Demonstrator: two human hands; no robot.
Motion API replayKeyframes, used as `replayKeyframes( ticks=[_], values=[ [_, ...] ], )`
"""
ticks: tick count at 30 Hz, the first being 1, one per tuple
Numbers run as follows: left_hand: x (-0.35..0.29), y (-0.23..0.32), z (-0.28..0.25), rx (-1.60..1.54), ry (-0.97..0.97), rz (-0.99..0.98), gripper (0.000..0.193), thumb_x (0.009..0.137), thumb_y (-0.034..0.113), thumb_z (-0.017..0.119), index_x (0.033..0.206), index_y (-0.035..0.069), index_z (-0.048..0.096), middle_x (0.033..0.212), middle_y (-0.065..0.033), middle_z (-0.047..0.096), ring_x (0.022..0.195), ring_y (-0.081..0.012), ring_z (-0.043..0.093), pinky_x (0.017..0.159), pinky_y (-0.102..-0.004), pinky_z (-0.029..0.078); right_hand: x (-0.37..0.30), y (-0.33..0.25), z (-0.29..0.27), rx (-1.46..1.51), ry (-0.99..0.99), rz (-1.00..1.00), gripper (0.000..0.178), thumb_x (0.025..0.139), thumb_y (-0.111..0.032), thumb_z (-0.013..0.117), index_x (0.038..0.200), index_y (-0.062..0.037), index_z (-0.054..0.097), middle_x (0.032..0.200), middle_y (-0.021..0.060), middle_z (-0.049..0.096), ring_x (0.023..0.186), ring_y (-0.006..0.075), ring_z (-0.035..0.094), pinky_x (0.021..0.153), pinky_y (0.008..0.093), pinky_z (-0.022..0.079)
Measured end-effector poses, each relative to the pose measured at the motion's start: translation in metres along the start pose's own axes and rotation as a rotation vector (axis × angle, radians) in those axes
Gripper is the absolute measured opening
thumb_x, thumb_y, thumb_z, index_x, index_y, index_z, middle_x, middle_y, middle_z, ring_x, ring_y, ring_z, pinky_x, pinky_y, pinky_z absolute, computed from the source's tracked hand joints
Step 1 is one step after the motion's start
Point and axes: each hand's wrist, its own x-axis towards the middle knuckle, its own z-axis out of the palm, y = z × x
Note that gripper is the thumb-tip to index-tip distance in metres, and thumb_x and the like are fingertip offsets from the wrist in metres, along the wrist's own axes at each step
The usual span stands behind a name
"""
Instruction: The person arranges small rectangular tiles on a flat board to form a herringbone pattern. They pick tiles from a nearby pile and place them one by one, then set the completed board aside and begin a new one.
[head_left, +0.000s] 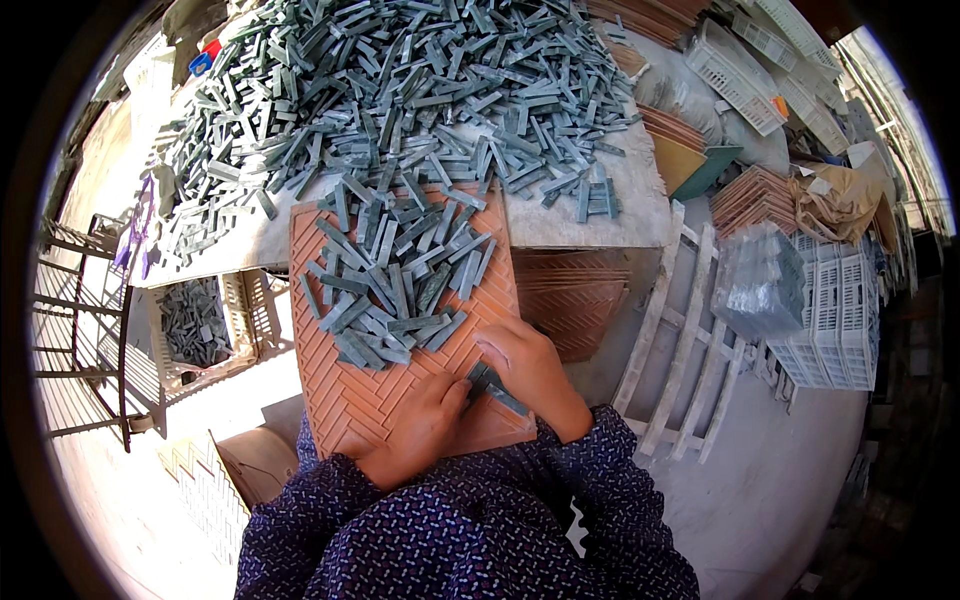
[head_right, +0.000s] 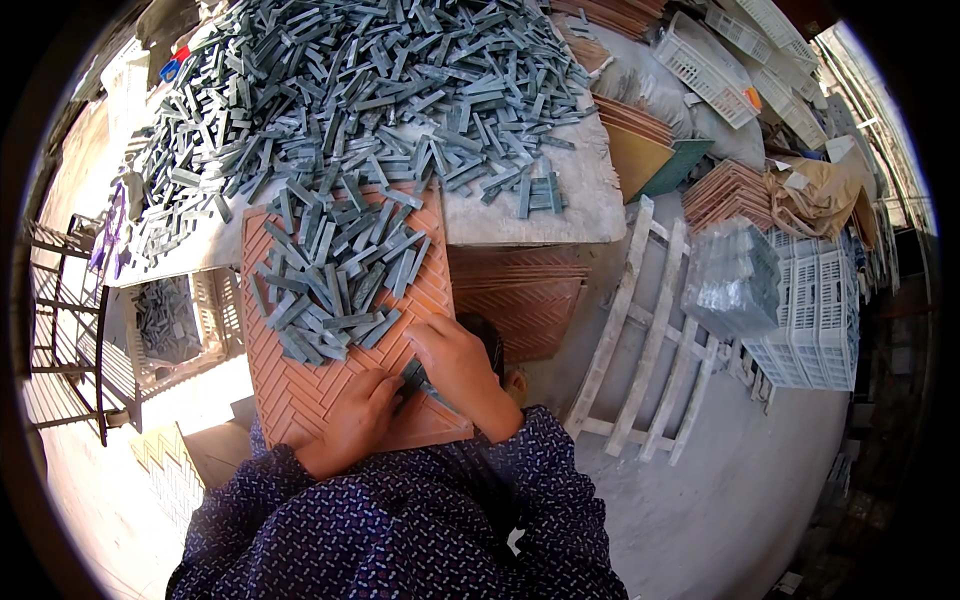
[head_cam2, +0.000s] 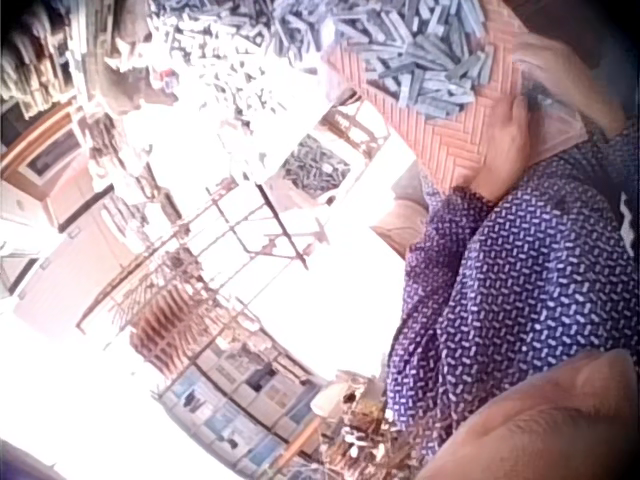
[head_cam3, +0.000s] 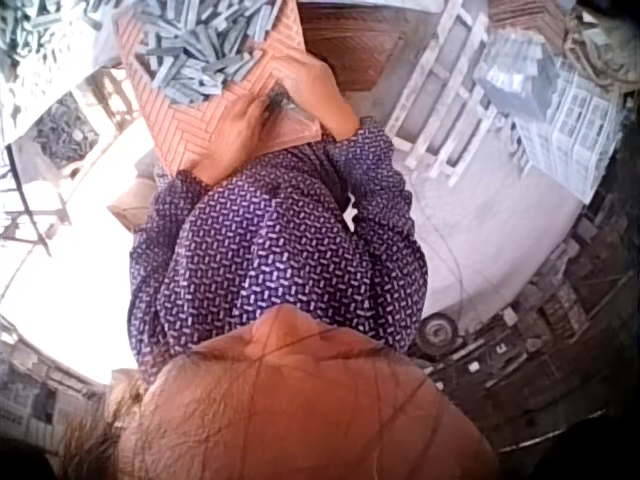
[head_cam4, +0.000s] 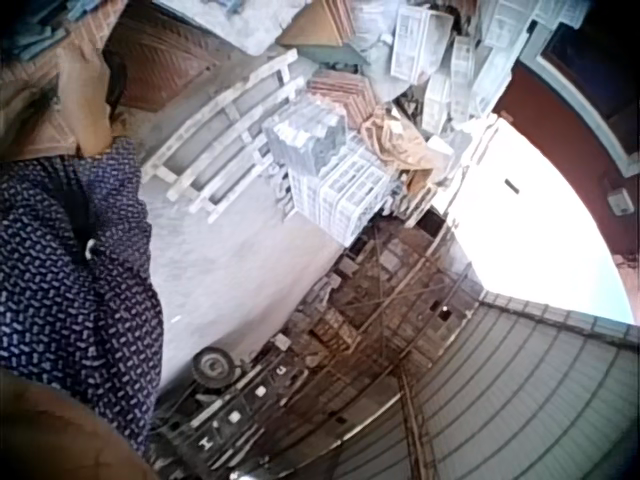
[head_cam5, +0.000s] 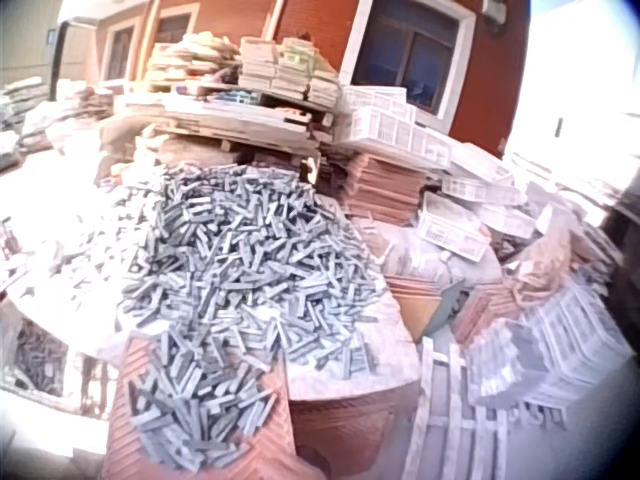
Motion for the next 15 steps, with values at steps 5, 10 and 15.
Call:
replayKeyframes(
  ticks=[5, 10, 15],
  values=[
    [0.012, -0.006, -0.019, 0.054, 0.067, 0.063, 0.034, 0.074, -0.001, 0.064, 0.107, -0.002, 0.058, 0.099, -0.0161, 0.057, 0.089, -0.0328, 0.057, 0.076, -0.0386, 0.049, 0.038, 0.007, 0.008, -0.090, -0.028, -0.327, 0.024, 0.077, -0.003, 0.065, 0.100, -0.0022, 0.059, 0.096, 0.0118, 0.060, 0.086, 0.0310, 0.060, 0.073, 0.0373, 0.050],
    [0.038, -0.019, -0.045, 0.288, 0.113, 0.081, 0.033, 0.075, -0.002, 0.061, 0.108, -0.001, 0.059, 0.103, -0.0131, 0.056, 0.090, -0.0297, 0.054, 0.078, -0.0371, 0.047, 0.044, 0.008, -0.009, -0.232, -0.194, -0.414, 0.023, 0.076, -0.005, 0.065, 0.098, -0.0019, 0.058, 0.092, 0.0120, 0.058, 0.090, 0.0310, 0.058, 0.075, 0.0374, 0.049],
    [0.034, -0.028, -0.035, 0.448, 0.114, 0.158, 0.037, 0.077, 0.008, 0.055, 0.112, 0.001, 0.059, 0.102, -0.0085, 0.054, 0.089, -0.0232, 0.052, 0.075, -0.0325, 0.045, 0.001, 0.011, -0.021, -0.103, -0.121, -0.059, 0.021, 0.082, -0.005, 0.063, 0.102, -0.0014, 0.060, 0.091, 0.0145, 0.062, 0.083, 0.0316, 0.062, 0.070, 0.0373, 0.050]
  ],
)
